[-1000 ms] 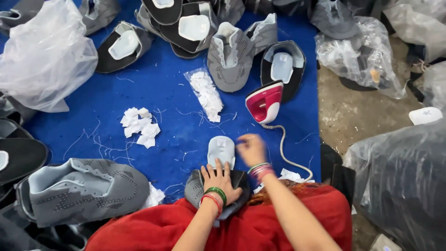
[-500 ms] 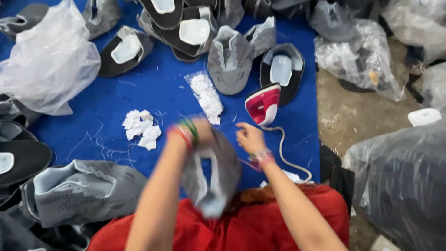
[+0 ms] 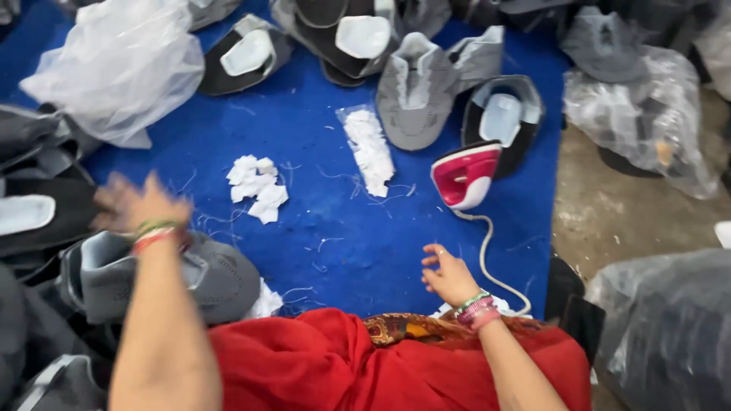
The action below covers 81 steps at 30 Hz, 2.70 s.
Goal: Ironing small white reinforcement patches onto the interior of shoe uppers.
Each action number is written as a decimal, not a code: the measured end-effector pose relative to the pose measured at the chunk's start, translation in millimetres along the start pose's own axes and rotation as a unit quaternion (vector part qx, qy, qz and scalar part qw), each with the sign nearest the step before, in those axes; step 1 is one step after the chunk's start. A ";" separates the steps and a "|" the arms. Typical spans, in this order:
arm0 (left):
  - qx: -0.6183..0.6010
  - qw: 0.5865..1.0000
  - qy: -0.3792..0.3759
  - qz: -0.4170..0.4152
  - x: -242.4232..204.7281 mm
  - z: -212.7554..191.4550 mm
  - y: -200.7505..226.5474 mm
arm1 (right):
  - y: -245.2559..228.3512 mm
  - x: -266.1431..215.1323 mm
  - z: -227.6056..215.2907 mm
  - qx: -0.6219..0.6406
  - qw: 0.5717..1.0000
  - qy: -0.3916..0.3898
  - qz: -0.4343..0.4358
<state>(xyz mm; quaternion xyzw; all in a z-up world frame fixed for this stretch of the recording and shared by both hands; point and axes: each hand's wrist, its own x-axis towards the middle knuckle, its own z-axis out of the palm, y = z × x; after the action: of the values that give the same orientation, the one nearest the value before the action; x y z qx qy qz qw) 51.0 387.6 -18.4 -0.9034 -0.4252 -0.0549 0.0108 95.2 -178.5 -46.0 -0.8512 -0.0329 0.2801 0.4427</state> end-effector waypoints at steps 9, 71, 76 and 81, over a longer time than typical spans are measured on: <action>0.117 0.919 -0.371 0.059 64.1 -11.9 -155.0 | -3.0 -7.3 10.9 -0.138 0.988 -0.053 -0.039; -0.256 0.965 -0.004 0.066 -62.4 101.4 129.2 | -58.1 -25.0 108.0 -0.361 0.893 0.012 -0.269; -0.278 0.959 0.020 0.044 -51.1 93.5 126.8 | -56.3 -27.3 107.7 -0.358 0.894 0.014 -0.268; -0.466 0.884 -0.016 -0.034 -31.1 118.8 124.8 | -53.4 -23.8 106.7 -0.359 0.895 0.003 -0.264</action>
<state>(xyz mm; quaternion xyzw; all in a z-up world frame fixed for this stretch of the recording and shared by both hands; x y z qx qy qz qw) 138.1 292.0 -136.4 -0.7899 -0.3811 -0.2329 -0.4202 31.6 -74.9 -42.2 -0.9132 -0.3528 0.1196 0.1650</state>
